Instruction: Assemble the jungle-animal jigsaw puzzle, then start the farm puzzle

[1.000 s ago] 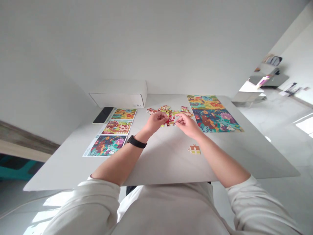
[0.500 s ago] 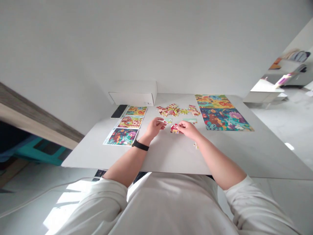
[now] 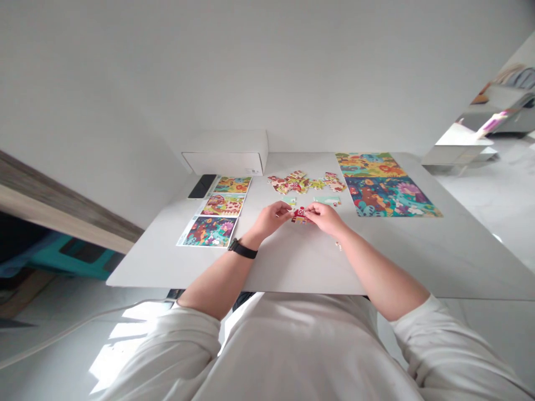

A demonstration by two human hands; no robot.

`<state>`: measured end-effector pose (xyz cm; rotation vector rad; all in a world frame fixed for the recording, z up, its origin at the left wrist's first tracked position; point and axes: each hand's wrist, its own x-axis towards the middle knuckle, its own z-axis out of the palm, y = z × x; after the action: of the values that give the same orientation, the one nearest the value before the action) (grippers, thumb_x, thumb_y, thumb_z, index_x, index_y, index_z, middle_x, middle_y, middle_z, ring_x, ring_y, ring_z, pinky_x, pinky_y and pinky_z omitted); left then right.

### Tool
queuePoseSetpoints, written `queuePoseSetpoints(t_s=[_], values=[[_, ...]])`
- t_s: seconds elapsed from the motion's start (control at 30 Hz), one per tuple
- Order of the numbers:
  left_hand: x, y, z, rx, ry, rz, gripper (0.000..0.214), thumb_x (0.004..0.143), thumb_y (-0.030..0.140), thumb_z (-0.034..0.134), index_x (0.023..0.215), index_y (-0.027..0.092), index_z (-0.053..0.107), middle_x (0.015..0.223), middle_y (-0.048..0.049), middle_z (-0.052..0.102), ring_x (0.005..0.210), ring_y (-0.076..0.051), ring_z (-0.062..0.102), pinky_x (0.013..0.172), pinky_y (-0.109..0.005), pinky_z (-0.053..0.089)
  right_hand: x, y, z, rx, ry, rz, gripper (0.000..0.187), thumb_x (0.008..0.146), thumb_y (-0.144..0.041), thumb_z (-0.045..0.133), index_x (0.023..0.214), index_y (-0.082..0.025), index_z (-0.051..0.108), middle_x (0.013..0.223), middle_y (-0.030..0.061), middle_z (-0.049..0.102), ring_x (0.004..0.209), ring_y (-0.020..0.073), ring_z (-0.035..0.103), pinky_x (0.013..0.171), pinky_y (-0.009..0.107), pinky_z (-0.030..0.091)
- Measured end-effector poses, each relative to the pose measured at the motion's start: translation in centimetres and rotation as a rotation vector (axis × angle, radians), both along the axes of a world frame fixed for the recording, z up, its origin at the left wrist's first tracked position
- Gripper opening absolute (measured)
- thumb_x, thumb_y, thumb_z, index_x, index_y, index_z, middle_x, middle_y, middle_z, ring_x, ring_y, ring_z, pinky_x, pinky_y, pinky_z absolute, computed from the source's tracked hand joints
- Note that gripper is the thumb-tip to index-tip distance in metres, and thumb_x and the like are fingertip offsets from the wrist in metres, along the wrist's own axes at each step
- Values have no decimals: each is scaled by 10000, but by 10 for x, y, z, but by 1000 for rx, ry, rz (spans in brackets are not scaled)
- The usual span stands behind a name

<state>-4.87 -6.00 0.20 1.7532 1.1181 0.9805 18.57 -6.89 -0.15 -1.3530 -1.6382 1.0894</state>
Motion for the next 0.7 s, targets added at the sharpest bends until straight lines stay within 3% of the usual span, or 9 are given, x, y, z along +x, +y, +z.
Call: queuePoseSetpoints(t_s=[0.13, 0.23, 0.37, 0.5, 0.7], values=[[5, -1, -2, -15, -6, -72, 341, 832, 449, 792, 1036, 188, 710, 809, -48, 770, 735, -171, 701, 717, -285, 522, -5, -5, 2, 25, -42, 17, 166, 875, -383, 710, 918, -223, 711, 854, 26, 789, 818, 213, 732, 785, 324, 544], [-6, 0, 6, 4, 53, -93, 284, 845, 413, 771, 1023, 198, 721, 789, -39, 768, 708, -163, 688, 681, -272, 500, -5, -5, 1, 35, -19, 51, 200, 892, -418, 695, 947, -226, 709, 891, 31, 797, 850, 215, 741, 822, 336, 558], [-40, 9, 24, 26, 138, 39, 301, 838, 434, 778, 1032, 208, 732, 754, -39, 756, 637, -157, 648, 565, -251, 426, -2, -3, 1, 47, -24, 1, 186, 923, -397, 658, 999, -233, 700, 936, 34, 800, 835, 199, 741, 825, 329, 565], [-71, 20, 29, -47, 160, 150, 347, 802, 482, 793, 1002, 209, 715, 678, -18, 711, 565, -146, 590, 510, -243, 387, 3, -2, 2, 44, -65, -28, 150, 931, -329, 626, 1021, -238, 706, 932, 30, 802, 850, 193, 743, 816, 316, 556], [-77, 18, 30, -162, 522, 159, 297, 849, 454, 744, 1033, 222, 725, 705, -1, 733, 530, -120, 553, 506, -237, 328, 7, -1, -2, 97, -151, -40, 145, 919, -276, 621, 1009, -243, 730, 925, 20, 810, 872, 187, 744, 848, 313, 540]])
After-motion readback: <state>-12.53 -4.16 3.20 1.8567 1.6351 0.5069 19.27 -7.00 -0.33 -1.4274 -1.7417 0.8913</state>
